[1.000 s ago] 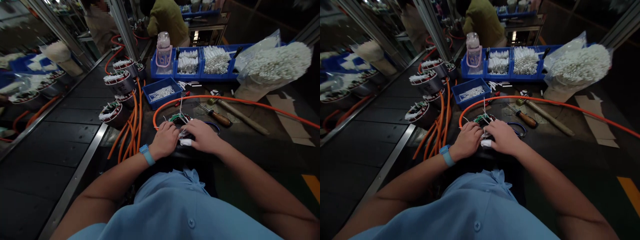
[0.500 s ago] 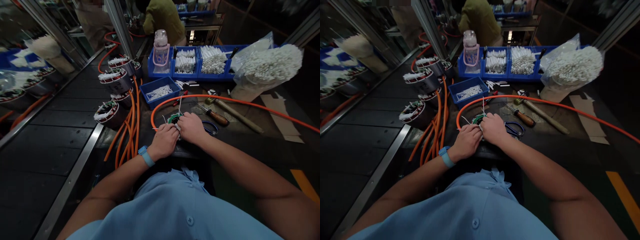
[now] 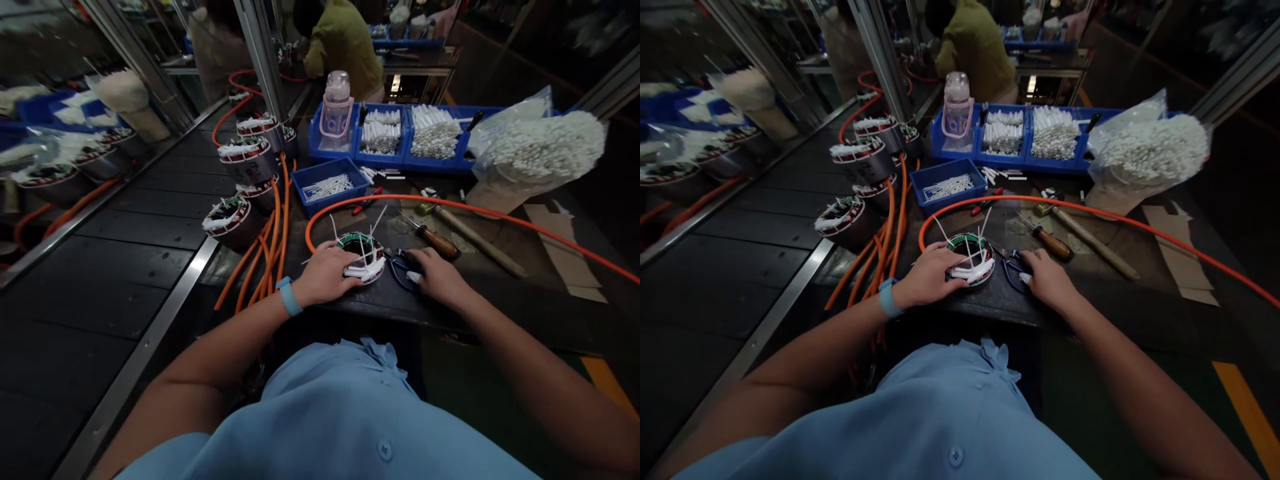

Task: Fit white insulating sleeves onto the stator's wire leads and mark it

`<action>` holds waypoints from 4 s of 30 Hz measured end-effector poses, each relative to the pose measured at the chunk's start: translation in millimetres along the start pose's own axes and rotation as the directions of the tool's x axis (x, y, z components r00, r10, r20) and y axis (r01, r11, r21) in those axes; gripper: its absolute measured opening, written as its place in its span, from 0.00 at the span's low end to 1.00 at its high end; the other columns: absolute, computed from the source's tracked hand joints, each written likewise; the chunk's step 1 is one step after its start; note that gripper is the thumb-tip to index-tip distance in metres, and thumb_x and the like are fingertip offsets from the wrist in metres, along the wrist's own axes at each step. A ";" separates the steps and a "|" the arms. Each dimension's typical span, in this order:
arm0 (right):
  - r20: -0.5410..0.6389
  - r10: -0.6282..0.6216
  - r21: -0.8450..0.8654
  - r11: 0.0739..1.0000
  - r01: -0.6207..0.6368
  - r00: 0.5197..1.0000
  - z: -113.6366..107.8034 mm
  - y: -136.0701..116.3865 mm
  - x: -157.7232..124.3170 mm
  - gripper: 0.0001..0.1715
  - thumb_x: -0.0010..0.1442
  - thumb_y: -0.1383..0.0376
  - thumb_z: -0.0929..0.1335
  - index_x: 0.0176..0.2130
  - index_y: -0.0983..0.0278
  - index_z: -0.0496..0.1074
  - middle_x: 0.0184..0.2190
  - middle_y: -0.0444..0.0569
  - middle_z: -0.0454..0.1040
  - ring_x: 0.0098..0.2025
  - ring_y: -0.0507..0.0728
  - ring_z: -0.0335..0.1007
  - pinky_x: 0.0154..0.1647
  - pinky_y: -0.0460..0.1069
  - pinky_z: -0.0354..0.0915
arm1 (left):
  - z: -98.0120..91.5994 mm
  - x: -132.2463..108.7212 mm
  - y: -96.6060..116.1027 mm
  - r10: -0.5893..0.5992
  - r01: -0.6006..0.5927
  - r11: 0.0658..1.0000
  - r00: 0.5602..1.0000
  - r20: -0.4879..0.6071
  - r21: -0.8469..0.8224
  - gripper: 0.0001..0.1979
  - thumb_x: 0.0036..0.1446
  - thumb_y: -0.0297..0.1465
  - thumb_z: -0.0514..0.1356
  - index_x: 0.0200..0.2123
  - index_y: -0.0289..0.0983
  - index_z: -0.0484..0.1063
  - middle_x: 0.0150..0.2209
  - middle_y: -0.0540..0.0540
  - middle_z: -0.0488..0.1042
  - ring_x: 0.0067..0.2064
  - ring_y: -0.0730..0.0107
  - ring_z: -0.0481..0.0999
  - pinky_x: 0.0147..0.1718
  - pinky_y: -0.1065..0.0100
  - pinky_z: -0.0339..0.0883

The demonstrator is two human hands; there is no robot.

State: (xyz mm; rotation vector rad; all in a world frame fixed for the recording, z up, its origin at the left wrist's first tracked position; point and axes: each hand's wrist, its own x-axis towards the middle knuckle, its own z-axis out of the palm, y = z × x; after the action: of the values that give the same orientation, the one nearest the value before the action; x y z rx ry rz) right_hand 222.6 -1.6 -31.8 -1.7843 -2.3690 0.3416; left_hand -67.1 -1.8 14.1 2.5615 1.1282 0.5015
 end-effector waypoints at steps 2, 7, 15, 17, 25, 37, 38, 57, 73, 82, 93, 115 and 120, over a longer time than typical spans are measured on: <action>0.061 0.038 0.005 0.999 -0.038 0.997 1.3 -1.1 -0.5 0.38 0.47 0.69 0.68 0.58 0.62 0.60 0.41 0.54 0.71 0.37 0.60 0.69 0.35 0.52 0.63 | 1.0 1.5 -3.0 -0.020 0.022 0.998 0.999 0.033 -0.064 0.18 0.48 0.37 0.65 0.43 0.40 0.70 0.37 0.50 0.75 0.41 0.66 0.73 0.56 0.55 0.53; 0.099 0.077 0.320 0.942 -0.105 0.992 -10.8 1.5 -13.1 0.36 0.53 0.63 0.65 0.60 0.63 0.55 0.34 0.49 0.73 0.31 0.57 0.70 0.30 0.49 0.65 | -14.8 0.2 -18.1 -0.022 0.035 0.993 0.993 0.118 -0.114 0.20 0.46 0.36 0.66 0.43 0.38 0.69 0.36 0.49 0.74 0.40 0.65 0.71 0.51 0.57 0.58; 0.267 -0.329 -0.245 0.886 0.394 0.906 -55.4 -39.7 -25.0 0.22 0.59 0.66 0.59 0.53 0.61 0.63 0.37 0.52 0.72 0.37 0.59 0.70 0.29 0.47 0.59 | -22.8 17.9 -4.0 -0.115 0.117 0.983 0.993 0.021 -0.141 0.08 0.55 0.36 0.59 0.35 0.39 0.75 0.37 0.50 0.77 0.45 0.65 0.71 0.54 0.57 0.49; 0.310 -0.368 -0.324 0.826 0.461 0.877 -59.3 -52.5 -9.1 0.20 0.58 0.66 0.60 0.51 0.62 0.65 0.35 0.52 0.72 0.35 0.57 0.70 0.27 0.46 0.55 | -19.2 23.5 -5.8 -0.111 0.108 0.968 0.994 0.000 -0.226 0.06 0.54 0.34 0.60 0.31 0.39 0.76 0.34 0.51 0.77 0.42 0.67 0.72 0.50 0.62 0.54; 0.285 -0.434 -0.413 0.749 0.518 0.855 -49.4 -38.1 -0.6 0.16 0.60 0.68 0.60 0.48 0.66 0.66 0.32 0.51 0.72 0.31 0.56 0.69 0.26 0.47 0.50 | -19.4 19.2 -11.7 -0.232 0.165 0.920 0.960 -0.156 -0.356 0.06 0.52 0.33 0.62 0.30 0.37 0.76 0.33 0.48 0.78 0.37 0.69 0.74 0.41 0.68 0.62; 0.371 -0.405 -0.365 0.764 0.532 0.836 -62.8 -39.0 12.2 0.13 0.58 0.68 0.61 0.43 0.64 0.67 0.31 0.49 0.73 0.30 0.55 0.69 0.27 0.47 0.50 | -23.7 58.1 -2.2 -0.048 0.083 0.971 0.986 0.159 -0.224 0.06 0.52 0.32 0.61 0.31 0.39 0.78 0.31 0.50 0.78 0.37 0.69 0.75 0.40 0.69 0.62; 0.361 -0.404 -0.361 0.770 0.525 0.841 -59.5 -35.6 9.7 0.13 0.58 0.67 0.61 0.44 0.64 0.67 0.31 0.50 0.73 0.31 0.55 0.69 0.27 0.47 0.50 | -23.3 53.6 -4.2 -0.051 0.076 0.957 0.994 0.098 -0.279 0.06 0.52 0.32 0.61 0.30 0.38 0.78 0.32 0.49 0.78 0.37 0.69 0.75 0.41 0.69 0.63; 0.013 -0.264 -0.462 0.854 0.240 0.965 -22.6 -20.5 27.3 0.18 0.63 0.65 0.57 0.51 0.65 0.65 0.34 0.52 0.73 0.34 0.57 0.68 0.25 0.48 0.48 | -50.4 42.0 -36.5 -0.382 0.192 0.896 0.791 -0.477 -0.400 0.12 0.52 0.32 0.60 0.40 0.34 0.75 0.34 0.47 0.76 0.35 0.71 0.73 0.38 0.68 0.67; 0.274 -0.400 -0.507 0.713 0.485 0.875 -51.2 -66.0 77.1 0.17 0.60 0.68 0.59 0.49 0.66 0.66 0.33 0.54 0.73 0.31 0.56 0.68 0.24 0.47 0.47 | -64.3 28.3 -65.4 -0.368 0.227 0.882 0.878 -0.304 -0.413 0.12 0.55 0.33 0.57 0.35 0.33 0.77 0.38 0.44 0.76 0.41 0.67 0.73 0.43 0.67 0.65; 0.314 -0.508 -0.521 0.614 0.593 0.802 -53.5 -90.0 81.4 0.17 0.61 0.69 0.58 0.50 0.64 0.65 0.33 0.54 0.73 0.31 0.57 0.67 0.24 0.48 0.44 | -74.8 23.5 -57.7 -0.112 0.170 0.882 0.982 0.155 -0.440 0.10 0.52 0.33 0.59 0.34 0.34 0.77 0.33 0.47 0.77 0.37 0.69 0.75 0.38 0.72 0.65; 0.275 -0.481 -0.537 0.641 0.548 0.833 -52.8 -80.2 62.3 0.17 0.61 0.71 0.57 0.47 0.67 0.67 0.30 0.54 0.73 0.28 0.57 0.68 0.24 0.48 0.44 | -44.2 1.4 -55.2 -0.478 0.316 0.790 0.854 -0.206 -0.526 0.13 0.54 0.36 0.57 0.34 0.33 0.75 0.31 0.46 0.76 0.32 0.71 0.72 0.33 0.71 0.66; 0.335 -0.549 -0.503 0.583 0.637 0.766 -57.5 -77.3 38.0 0.14 0.60 0.71 0.59 0.46 0.66 0.66 0.28 0.51 0.71 0.26 0.54 0.66 0.23 0.48 0.41 | -60.5 17.1 -35.9 -0.218 0.338 0.679 0.941 0.261 -0.652 0.12 0.50 0.36 0.60 0.27 0.31 0.72 0.22 0.50 0.70 0.25 0.77 0.66 0.27 0.73 0.61; 0.314 -0.525 -0.464 0.642 0.610 0.791 -53.9 -61.2 30.4 0.14 0.59 0.72 0.59 0.43 0.66 0.68 0.28 0.51 0.73 0.27 0.55 0.68 0.24 0.47 0.47 | -57.8 7.9 -37.3 -0.347 0.353 0.643 0.925 0.153 -0.680 0.14 0.50 0.39 0.61 0.29 0.32 0.72 0.26 0.49 0.72 0.27 0.76 0.68 0.27 0.73 0.63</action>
State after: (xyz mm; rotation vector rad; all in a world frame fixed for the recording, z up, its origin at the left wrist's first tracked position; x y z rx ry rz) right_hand 171.6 16.2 36.4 -1.0337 -3.2061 -0.3442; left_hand -111.0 35.7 52.4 1.6324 1.1132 0.6586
